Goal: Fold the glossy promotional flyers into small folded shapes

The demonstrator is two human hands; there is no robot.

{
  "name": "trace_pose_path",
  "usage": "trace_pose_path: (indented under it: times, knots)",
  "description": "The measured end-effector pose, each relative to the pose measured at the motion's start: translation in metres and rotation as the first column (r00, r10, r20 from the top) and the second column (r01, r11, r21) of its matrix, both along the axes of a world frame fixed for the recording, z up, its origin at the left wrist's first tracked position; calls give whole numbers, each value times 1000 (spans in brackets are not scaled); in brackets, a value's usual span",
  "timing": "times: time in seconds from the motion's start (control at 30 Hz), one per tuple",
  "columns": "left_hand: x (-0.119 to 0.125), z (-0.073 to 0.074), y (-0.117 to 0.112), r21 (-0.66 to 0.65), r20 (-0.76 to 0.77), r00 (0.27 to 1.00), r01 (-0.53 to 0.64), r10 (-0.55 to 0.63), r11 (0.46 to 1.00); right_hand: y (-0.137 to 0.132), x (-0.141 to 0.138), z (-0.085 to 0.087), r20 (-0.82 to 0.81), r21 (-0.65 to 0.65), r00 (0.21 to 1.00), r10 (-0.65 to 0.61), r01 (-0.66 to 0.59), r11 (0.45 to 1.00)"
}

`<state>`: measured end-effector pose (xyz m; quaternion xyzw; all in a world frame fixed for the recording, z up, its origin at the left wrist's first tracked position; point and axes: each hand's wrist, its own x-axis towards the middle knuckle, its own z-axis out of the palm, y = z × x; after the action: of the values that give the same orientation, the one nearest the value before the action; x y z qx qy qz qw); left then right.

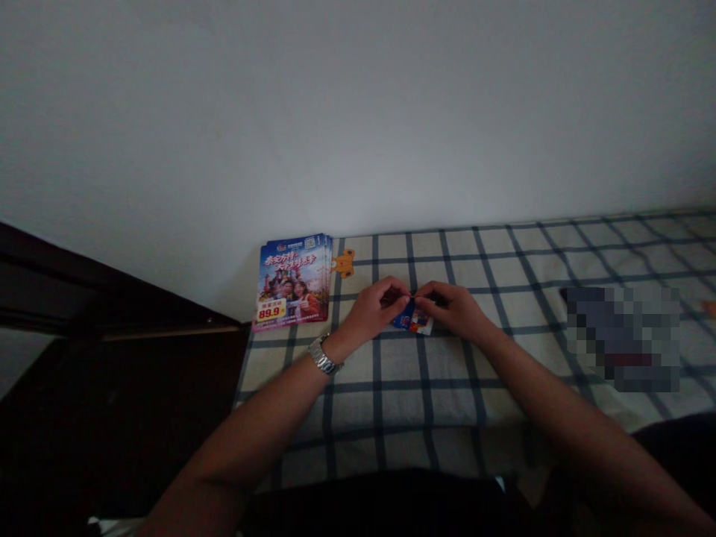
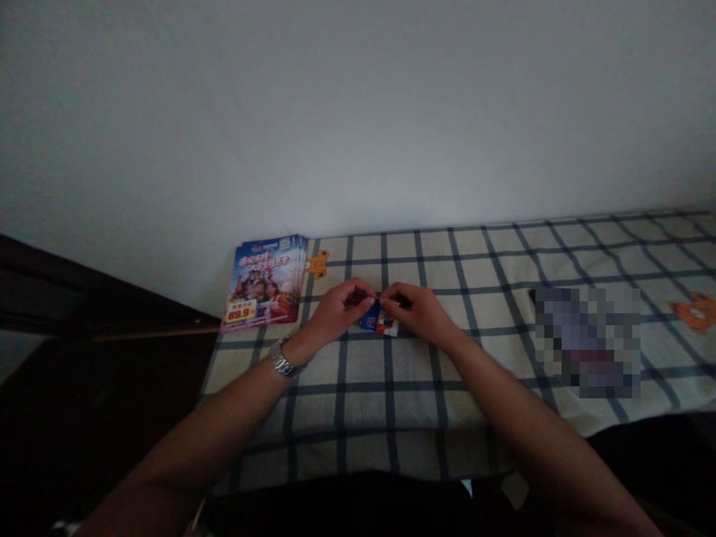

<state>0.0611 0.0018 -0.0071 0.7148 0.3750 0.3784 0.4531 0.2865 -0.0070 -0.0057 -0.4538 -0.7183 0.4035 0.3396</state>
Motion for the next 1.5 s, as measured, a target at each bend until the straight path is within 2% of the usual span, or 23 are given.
trace_pose_path:
  times: [0.23,0.47,0.83,1.1,1.5]
  knots:
    - [-2,-1,2,32,32,993,-115,114,993,2,2,-3,-72,-28,996,-62,60,998]
    - [0,1,0,34,-4,995,-95,96,995,3,2,-5,3,18,997,-73,73,997]
    - [-2,-2,2,38,-9,999,-33,33,999,2,3,-5,8,76,997,-71,70,995]
    - [-4,3,0,148,-30,988,-146,152,978,2,-1,-8,-190,87,980,-60,77,993]
    - [-4,2,0,198,-76,980,-164,182,966,2,1,-7,-133,90,989,-69,82,993]
